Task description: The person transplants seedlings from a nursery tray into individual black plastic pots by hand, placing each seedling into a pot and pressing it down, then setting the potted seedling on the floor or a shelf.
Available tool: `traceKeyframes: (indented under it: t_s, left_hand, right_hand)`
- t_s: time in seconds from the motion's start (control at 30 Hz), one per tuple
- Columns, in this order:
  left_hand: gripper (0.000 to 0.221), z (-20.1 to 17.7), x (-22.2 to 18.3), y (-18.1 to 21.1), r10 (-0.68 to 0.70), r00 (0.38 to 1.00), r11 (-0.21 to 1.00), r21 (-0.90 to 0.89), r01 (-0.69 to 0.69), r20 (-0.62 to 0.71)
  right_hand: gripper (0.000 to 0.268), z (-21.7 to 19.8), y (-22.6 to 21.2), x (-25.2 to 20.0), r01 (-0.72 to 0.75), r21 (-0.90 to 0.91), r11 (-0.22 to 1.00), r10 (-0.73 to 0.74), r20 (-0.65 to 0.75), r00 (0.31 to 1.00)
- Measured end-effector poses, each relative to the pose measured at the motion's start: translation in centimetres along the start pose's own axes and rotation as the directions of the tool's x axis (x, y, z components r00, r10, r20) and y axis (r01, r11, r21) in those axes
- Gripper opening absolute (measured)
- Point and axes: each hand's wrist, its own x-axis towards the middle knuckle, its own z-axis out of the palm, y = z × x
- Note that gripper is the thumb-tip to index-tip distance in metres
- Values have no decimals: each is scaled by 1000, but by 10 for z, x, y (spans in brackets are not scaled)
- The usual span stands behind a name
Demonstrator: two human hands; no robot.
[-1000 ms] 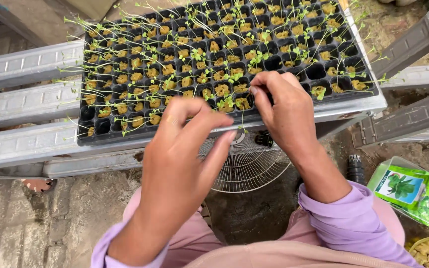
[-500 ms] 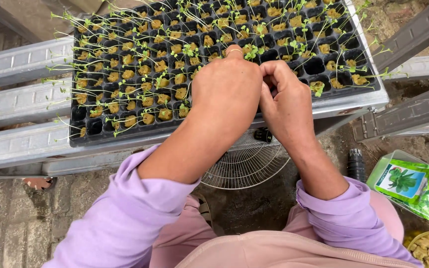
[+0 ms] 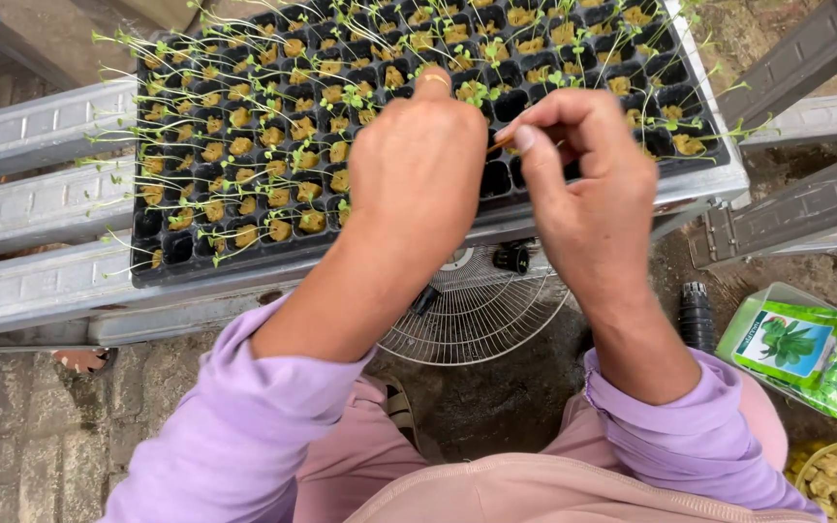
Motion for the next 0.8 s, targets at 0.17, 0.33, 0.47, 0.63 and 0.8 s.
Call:
traceKeyframes:
  t_s: [0.17, 0.33, 0.47, 0.63, 0.8]
  left_hand:
    - [8, -47, -44, -3, 83, 902, 972, -165, -167, -423]
    - [12, -68, -115, -8, 64, 900, 893, -378, -244, -431]
    - [15, -57, -164, -16, -118, 989, 769, -638, 31, -93]
    - [20, 8, -187, -36, -45, 962, 653, -720, 232, 269]
    - [19, 123, -167, -52, 76, 883, 667, -682, 300, 463]
  right_hand:
    - [9, -28, -15, -12, 89, 348, 933, -63, -86, 994]
    - [8, -52, -52, -27, -50, 358, 932, 52, 4, 999]
    - [16, -75, -63, -16, -42, 149, 988, -11, 339, 941]
    - [29, -35, -13, -30, 109, -89, 990, 27, 882, 470]
    - [38, 64, 112, -89, 40, -405, 914, 399, 911, 106]
